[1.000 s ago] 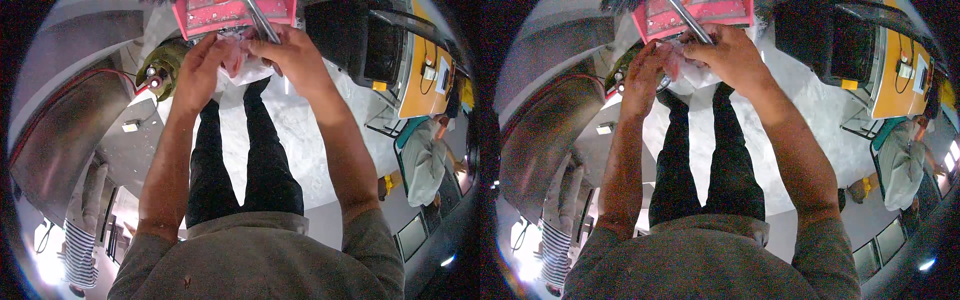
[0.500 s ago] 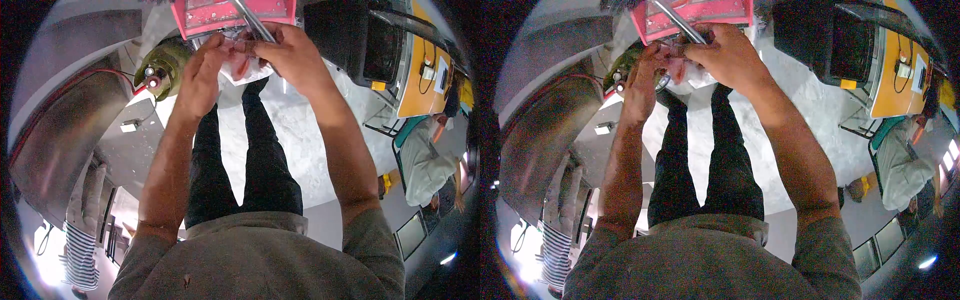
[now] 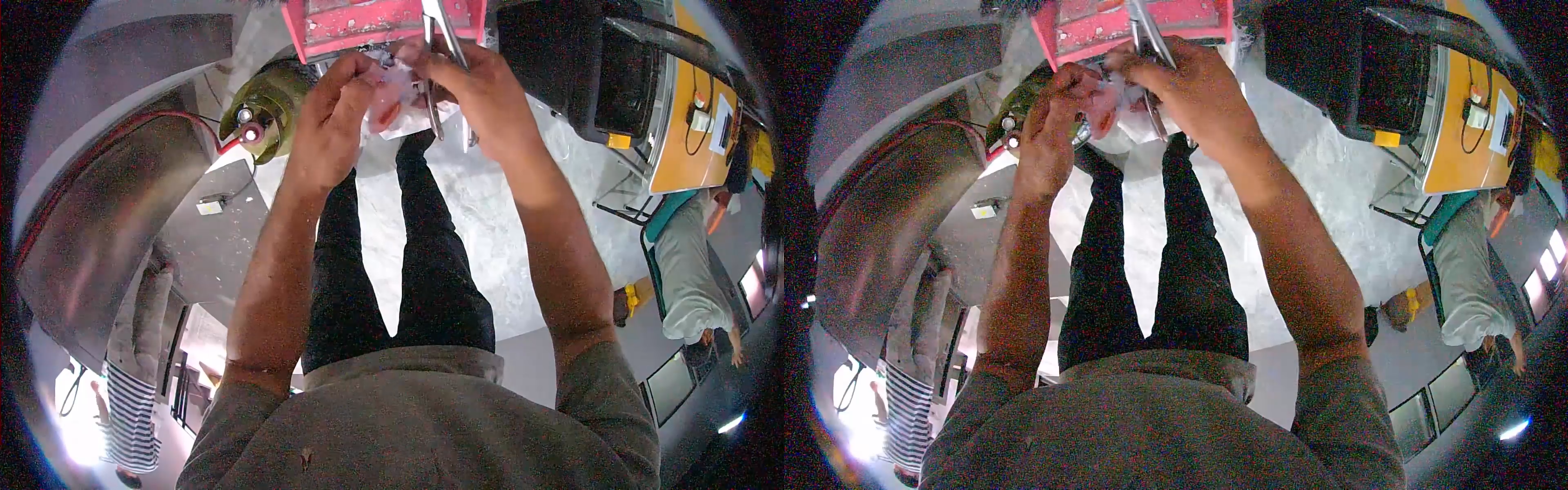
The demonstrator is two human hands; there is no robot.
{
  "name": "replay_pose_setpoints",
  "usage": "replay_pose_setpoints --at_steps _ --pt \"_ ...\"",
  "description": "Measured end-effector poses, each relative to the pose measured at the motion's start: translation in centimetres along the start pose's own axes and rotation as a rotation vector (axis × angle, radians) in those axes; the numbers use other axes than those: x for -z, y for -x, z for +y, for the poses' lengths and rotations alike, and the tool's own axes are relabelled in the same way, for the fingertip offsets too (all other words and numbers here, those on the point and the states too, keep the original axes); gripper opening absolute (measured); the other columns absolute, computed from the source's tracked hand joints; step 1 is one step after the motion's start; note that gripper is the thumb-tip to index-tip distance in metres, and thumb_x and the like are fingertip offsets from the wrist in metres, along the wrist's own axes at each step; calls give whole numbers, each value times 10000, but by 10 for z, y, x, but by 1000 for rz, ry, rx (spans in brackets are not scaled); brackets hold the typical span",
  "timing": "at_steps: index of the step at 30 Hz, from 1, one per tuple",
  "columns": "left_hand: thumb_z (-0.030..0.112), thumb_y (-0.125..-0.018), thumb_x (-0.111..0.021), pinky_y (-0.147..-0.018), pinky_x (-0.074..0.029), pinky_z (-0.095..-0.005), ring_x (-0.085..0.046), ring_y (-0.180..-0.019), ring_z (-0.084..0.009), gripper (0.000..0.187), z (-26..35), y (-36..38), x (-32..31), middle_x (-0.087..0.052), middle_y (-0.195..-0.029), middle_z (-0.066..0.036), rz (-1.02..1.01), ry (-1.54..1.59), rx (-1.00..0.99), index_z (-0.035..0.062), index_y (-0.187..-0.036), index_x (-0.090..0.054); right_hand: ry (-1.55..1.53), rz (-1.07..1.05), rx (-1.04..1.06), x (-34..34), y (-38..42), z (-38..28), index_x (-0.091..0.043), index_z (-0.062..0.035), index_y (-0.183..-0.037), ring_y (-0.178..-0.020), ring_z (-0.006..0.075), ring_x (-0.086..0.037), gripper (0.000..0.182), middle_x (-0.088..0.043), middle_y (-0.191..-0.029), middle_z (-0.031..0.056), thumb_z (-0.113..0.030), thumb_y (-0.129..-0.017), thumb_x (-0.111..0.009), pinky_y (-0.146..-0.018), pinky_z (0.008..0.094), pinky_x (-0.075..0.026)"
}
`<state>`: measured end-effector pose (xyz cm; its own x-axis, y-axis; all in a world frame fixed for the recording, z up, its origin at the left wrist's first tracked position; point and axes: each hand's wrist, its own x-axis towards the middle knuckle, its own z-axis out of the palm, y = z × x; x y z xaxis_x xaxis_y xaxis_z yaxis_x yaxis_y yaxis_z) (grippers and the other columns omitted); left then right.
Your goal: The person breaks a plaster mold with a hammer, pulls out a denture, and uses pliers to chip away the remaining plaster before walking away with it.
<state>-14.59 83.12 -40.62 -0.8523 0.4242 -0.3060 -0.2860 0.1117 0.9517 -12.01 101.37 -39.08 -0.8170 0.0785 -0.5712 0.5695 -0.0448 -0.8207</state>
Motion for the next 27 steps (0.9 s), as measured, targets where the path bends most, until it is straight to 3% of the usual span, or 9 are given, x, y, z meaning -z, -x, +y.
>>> replay_pose_setpoints --at_steps 7,12,16,18,19,21,24,25,27 --pt "230 -941 -556 -867 -436 -277 -561 -944 -141 251 3 -2 -6 -596 -1040 -72 27 142 2 30 -1092 -545 322 -65 125 -1 -7 3 -680 -6 -981 -740 128 -643 256 -679 -834 64 -230 -858 -682 -694 263 -507" --pt "139 -896 -627 -862 -466 -286 -610 -924 -139 250 -1 -3 0 -642 -1024 -77 55 335 173 -8 -1096 -594 -212 -39 -138 -6 3 3 -673 -11 -948 -633 125 -590 256 -645 -746 36 -245 -849 -702 -670 261 -489" --pt "150 -907 -605 -850 -474 -294 -612 -896 -139 246 -11 -1 5 -654 -998 -63 3 487 241 -18 -1087 -615 -160 -67 -158 -6 5 6 -661 -18 -933 -617 121 -571 278 -616 -724 14 -288 -870 -682 -650 258 -485" --pt "157 -908 -600 -840 -474 -294 -610 -882 -137 240 -18 -2 14 -652 -999 -57 -47 663 312 -4 -1086 -619 465 4 112 -6 7 0 -650 -31 -933 -633 116 -573 297 -605 -747 8 -326 -892 -653 -635 262 -487" --pt "166 -909 -598 -848 -473 -299 -613 -881 -142 242 -19 -2 21 -653 -1003 -54 -162 847 387 6 -1091 -616 465 4 111 -4 6 3 -650 -31 -933 -633 116 -573 297 -605 -747 8 -326 -892 -653 -635 262 -487" --pt "174 -909 -596 -855 -472 -303 -615 -880 -146 245 -14 -3 21 -653 -1007 -50 -282 1029 461 16 -1096 -612 567 56 173 4 1 16 -653 -50 -989 -669 119 -591 307 -617 -784 8 -347 -925 -606 -652 261 -498" --pt "183 -907 -599 -879 -477 -333 -625 -900 -151 244 -4 -4 16 -654 -1021 -49 -209 934 433 37 -1102 -598 219 42 98 11 -1 23 -637 -74 -1119 -710 134 -615 325 -647 -864 21 -342 -947 -571 -694 261 -512" --pt "185 -906 -600 -887 -477 -346 -630 -922 -158 242 -2 -4 13 -654 -1029 -51 -131 895 395 46 -1104 -592 165 16 81 16 3 23 -562 -89 -1274 -841 160 -646 401 -653 -1010 57 -349 -970 -529 -757 289 -527" --pt "186 -904 -602 -895 -477 -358 -635 -944 -165 240 -1 -6 11 -653 -1036 -52 -55 858 356 56 -1105 -585 182 -13 5 25 12 18 -510 -93 -1326 -907 183 -645 444 -639 -1068 83 -359 -970 -523 -771 312 -530"
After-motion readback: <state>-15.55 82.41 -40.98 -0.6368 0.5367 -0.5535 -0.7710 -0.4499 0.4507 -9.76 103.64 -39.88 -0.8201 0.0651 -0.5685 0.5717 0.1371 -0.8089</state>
